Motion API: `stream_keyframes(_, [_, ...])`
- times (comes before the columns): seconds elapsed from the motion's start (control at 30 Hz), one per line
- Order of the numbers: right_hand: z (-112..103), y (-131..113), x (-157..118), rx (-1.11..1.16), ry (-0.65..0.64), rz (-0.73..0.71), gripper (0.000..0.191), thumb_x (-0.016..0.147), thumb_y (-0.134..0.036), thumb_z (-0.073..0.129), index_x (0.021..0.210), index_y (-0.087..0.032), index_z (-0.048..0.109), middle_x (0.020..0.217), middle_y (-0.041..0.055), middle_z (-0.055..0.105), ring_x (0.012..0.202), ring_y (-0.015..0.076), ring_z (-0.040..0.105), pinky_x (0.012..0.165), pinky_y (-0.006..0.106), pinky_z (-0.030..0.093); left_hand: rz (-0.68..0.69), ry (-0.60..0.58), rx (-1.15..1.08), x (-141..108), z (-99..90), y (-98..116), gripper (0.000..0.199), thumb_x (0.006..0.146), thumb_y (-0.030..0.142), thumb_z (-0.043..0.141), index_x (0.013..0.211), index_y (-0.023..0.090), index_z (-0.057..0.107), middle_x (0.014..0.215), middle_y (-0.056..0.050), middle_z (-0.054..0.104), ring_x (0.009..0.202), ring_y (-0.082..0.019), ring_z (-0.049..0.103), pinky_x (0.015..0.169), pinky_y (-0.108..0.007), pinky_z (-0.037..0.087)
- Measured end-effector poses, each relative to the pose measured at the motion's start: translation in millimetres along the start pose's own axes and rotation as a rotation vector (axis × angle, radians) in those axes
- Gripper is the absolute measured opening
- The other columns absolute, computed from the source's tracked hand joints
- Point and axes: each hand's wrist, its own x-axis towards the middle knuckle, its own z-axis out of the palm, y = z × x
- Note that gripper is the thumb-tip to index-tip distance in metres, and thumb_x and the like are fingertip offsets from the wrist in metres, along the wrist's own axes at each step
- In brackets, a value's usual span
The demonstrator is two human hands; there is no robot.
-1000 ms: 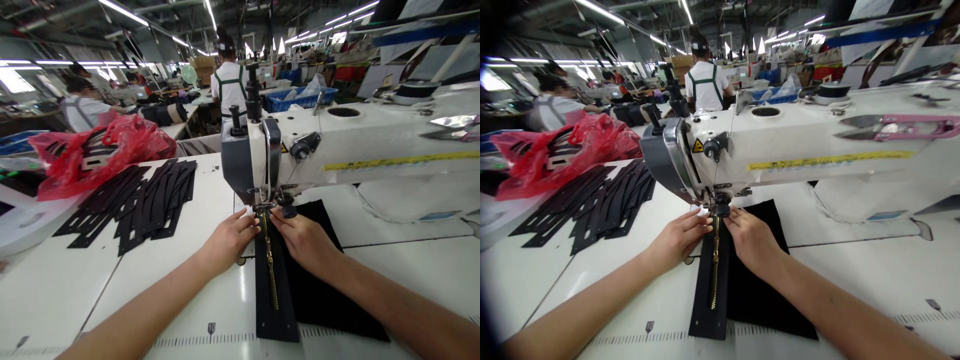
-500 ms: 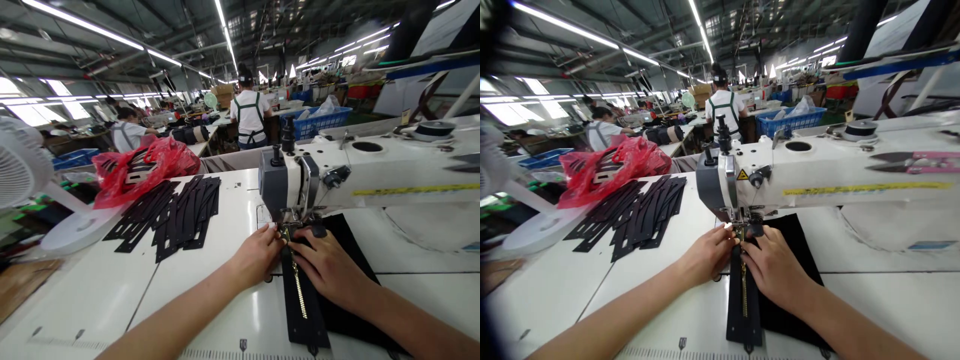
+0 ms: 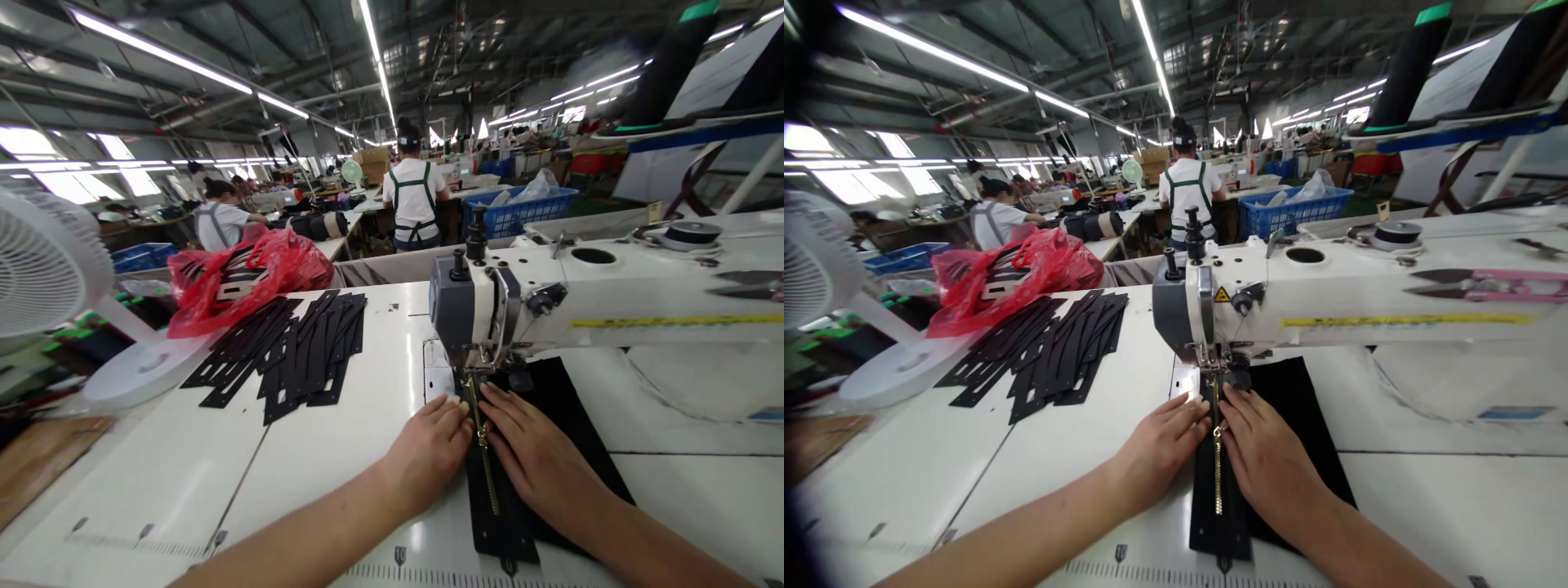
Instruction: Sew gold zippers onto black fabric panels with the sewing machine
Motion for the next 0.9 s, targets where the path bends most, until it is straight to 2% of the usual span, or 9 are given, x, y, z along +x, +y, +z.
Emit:
stream_keyframes(0.17, [1, 3, 1, -0.02, -0.052, -0.039, 0.035, 0.09, -0.016, 0.037, 0.117, -0.004, 0.057, 0.123, 0.0184, 0.055, 0.114, 0.0256, 0.052, 0.094, 0.044, 0.047, -0.016, -0.014, -0.009, 2, -0.1, 0, 0.025, 0.092, 0.01, 0.035, 0.102, 0.006, 0.058, 0.105, -0.016, 0.062, 0.104, -0.024, 0.059, 0.097, -0.041, 0.046])
stream_keyframes(0.37, [2, 8, 7, -0.02, -0.024, -0.066, 0.036, 0.089, -0.014, 0.035, 0.114, -0.002, 0.058, 0.12, 0.0195, 0.057, 0.112, 0.0257, 0.054, 0.093, 0.043, 0.048, -0.046, 0.046, -0.027, 6, 3.0, -4, 0.026, 0.094, 0.013, 0.034, 0.101, 0.007, 0.058, 0.103, -0.014, 0.063, 0.099, -0.023, 0.061, 0.094, -0.041, 0.048])
stream_keyframes(0.67, [10, 19, 16, 0.045, -0.016, -0.034, 0.033, 0.09, -0.015, 0.035, 0.114, -0.007, 0.057, 0.112, 0.0165, 0.062, 0.102, 0.0241, 0.06, 0.088, 0.041, 0.051, -0.059, 0.029, -0.093, 14, 4.2, -11, 0.027, 0.095, 0.012, 0.03, 0.1, 0.008, 0.056, 0.092, -0.014, 0.063, 0.097, -0.022, 0.06, 0.09, -0.041, 0.051])
stream_keyframes(0.8, [9, 22, 23, 0.095, -0.001, 0.0, 0.031, 0.091, -0.016, 0.035, 0.111, -0.012, 0.058, 0.103, 0.0122, 0.066, 0.092, 0.0216, 0.064, 0.08, 0.036, 0.053, -0.087, 0.023, -0.127, 16, 5.4, -15, 0.024, 0.095, 0.014, 0.033, 0.097, 0.009, 0.056, 0.089, -0.012, 0.061, 0.091, -0.022, 0.059, 0.085, -0.038, 0.053])
stream_keyframes(0.9, [8, 24, 29, 0.099, 0.029, 0.014, 0.029, 0.091, -0.017, 0.036, 0.106, -0.016, 0.06, 0.097, 0.0094, 0.067, 0.088, 0.0206, 0.064, 0.08, 0.035, 0.052, -0.085, 0.002, -0.134, 17, 7.1, -20, 0.023, 0.094, 0.016, 0.033, 0.097, 0.012, 0.055, 0.09, -0.011, 0.059, 0.091, -0.022, 0.058, 0.084, -0.039, 0.053])
